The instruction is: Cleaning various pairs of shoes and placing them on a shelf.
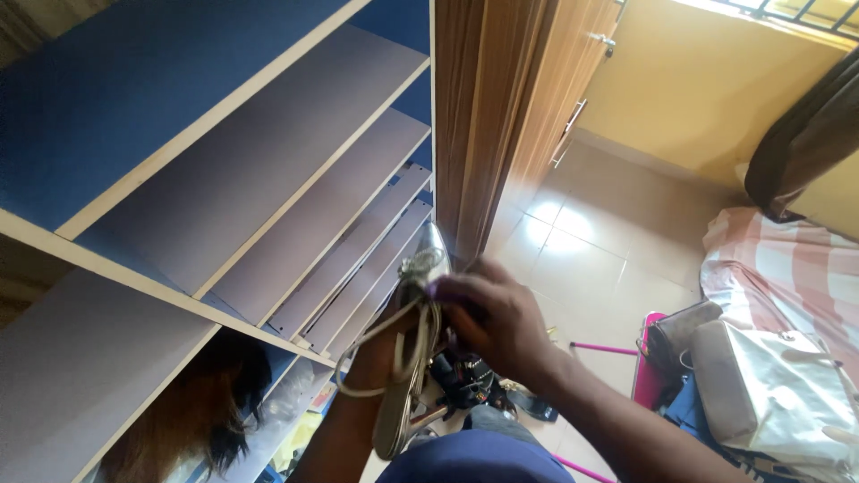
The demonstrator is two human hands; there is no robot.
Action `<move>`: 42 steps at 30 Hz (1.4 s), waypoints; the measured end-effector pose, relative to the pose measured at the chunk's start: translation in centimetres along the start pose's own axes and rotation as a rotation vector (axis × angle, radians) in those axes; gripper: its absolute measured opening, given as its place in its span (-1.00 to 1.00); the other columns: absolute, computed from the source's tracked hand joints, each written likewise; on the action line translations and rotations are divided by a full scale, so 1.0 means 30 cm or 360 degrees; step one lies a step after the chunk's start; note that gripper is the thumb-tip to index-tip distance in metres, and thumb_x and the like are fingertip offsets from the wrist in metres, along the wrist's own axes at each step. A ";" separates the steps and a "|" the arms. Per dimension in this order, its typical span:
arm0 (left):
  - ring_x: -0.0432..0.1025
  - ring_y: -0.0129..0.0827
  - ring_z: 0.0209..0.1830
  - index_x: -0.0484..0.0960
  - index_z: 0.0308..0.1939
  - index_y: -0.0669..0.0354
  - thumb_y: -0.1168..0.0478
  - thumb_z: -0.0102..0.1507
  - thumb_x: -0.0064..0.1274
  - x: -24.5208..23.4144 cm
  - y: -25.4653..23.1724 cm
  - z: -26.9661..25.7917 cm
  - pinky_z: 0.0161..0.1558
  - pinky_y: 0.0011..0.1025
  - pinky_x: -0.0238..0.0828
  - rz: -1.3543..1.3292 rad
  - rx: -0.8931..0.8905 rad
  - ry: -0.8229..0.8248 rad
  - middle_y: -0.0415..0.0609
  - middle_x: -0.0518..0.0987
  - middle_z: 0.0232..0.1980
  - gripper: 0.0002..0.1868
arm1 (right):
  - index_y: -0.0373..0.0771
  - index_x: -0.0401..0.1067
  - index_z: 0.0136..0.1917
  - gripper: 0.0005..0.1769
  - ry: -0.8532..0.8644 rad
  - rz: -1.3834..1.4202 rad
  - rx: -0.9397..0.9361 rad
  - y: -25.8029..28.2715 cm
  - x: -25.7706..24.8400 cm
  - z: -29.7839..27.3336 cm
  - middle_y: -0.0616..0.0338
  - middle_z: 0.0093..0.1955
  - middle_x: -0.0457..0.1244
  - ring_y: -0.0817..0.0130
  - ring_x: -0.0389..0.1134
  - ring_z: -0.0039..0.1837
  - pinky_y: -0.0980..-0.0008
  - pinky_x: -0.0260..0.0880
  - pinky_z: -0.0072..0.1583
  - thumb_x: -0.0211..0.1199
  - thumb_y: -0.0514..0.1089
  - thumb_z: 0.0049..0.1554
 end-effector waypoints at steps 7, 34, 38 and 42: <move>0.54 -0.28 0.02 0.42 0.36 0.13 0.20 0.32 0.05 0.054 0.008 -0.032 0.07 -0.32 0.59 0.0170 -0.0156 0.0065 0.06 0.61 0.12 -0.49 | -0.12 0.56 0.13 -0.75 0.0227 -0.0139 -0.0136 -0.028 -0.023 0.026 0.10 -0.08 0.30 0.27 0.39 -0.11 0.27 0.44 -0.12 0.32 -0.18 0.15; 0.54 -0.41 0.17 0.37 0.46 0.14 0.28 0.34 -0.02 0.353 -0.267 -0.032 0.19 -0.44 0.45 0.1518 0.0163 -0.0103 -0.01 0.65 0.24 -0.44 | -0.10 0.62 0.06 -0.75 0.0367 -0.0113 0.0226 -0.094 -0.035 0.035 0.05 -0.06 0.37 0.15 0.46 -0.07 0.25 0.48 -0.04 0.36 -0.25 0.08; 0.56 -0.34 0.07 0.38 0.48 0.11 0.35 0.28 -0.05 0.356 -0.269 -0.061 0.12 -0.41 0.49 0.1490 0.0203 -0.0136 0.05 0.70 0.16 -0.36 | -0.13 0.62 -0.01 -0.76 0.0233 -0.0160 0.0234 -0.110 -0.079 0.033 0.06 -0.14 0.37 0.16 0.45 -0.12 0.27 0.46 -0.07 0.36 -0.26 0.02; 0.58 -0.43 0.17 0.39 0.44 0.08 0.29 0.40 -0.02 0.395 -0.299 -0.066 0.20 -0.45 0.48 0.1682 0.0289 -0.0194 0.01 0.67 0.22 -0.51 | -0.17 0.61 0.01 -0.75 0.0126 -0.0050 0.0135 -0.038 -0.053 0.024 0.00 -0.15 0.32 0.15 0.41 -0.12 0.27 0.44 -0.09 0.37 -0.27 0.01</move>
Point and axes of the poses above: each hand's wrist, its own z-axis towards the middle knuckle, its own x-axis out of the palm, y = z × x, the point moved 10 cm from there along z, towards the middle knuckle
